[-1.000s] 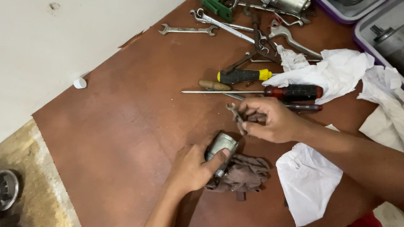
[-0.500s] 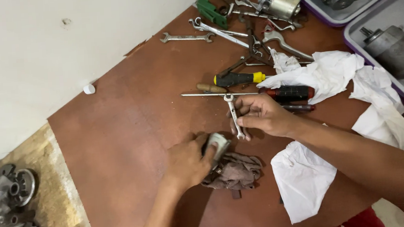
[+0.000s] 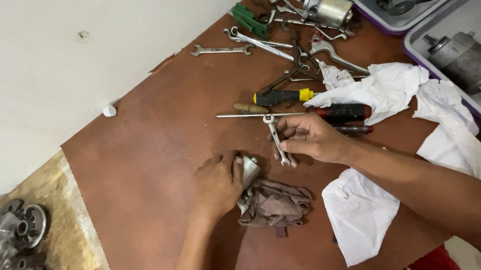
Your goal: The person holds a cylindrical metal motor component and uses a wrench to tighten a bolt on its side. They then use a cloth to wipe the exterior of the motor, cleaning off residue while rotating the object in their hands.
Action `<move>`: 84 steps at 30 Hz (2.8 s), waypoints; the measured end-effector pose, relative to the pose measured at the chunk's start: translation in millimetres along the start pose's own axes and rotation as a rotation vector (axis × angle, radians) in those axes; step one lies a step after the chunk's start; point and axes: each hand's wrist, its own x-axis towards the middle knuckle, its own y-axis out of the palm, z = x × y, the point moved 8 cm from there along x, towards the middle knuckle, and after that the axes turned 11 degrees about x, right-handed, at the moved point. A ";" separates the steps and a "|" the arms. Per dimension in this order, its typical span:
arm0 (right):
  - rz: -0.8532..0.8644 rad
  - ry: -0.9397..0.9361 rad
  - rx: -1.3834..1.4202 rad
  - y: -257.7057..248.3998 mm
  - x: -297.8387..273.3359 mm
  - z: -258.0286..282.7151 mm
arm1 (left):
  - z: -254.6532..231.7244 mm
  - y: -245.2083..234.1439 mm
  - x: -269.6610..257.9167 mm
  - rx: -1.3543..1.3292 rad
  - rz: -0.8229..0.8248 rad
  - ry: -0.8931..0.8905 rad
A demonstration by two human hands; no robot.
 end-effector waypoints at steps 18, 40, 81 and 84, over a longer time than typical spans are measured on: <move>-0.057 0.037 -0.481 11.8 3.1 26.1 | 35.2 5.2 30.2 -0.457 -0.225 0.084; 0.193 0.011 -0.350 45.2 46.2 1.1 | 38.9 2.0 35.3 -0.448 -0.116 0.098; 0.129 -0.261 -0.525 50.8 46.4 32.8 | 39.9 1.4 36.7 -0.434 -0.066 0.104; 0.176 -0.118 -0.336 50.1 44.7 38.4 | 40.4 16.7 42.0 -0.440 -0.060 0.117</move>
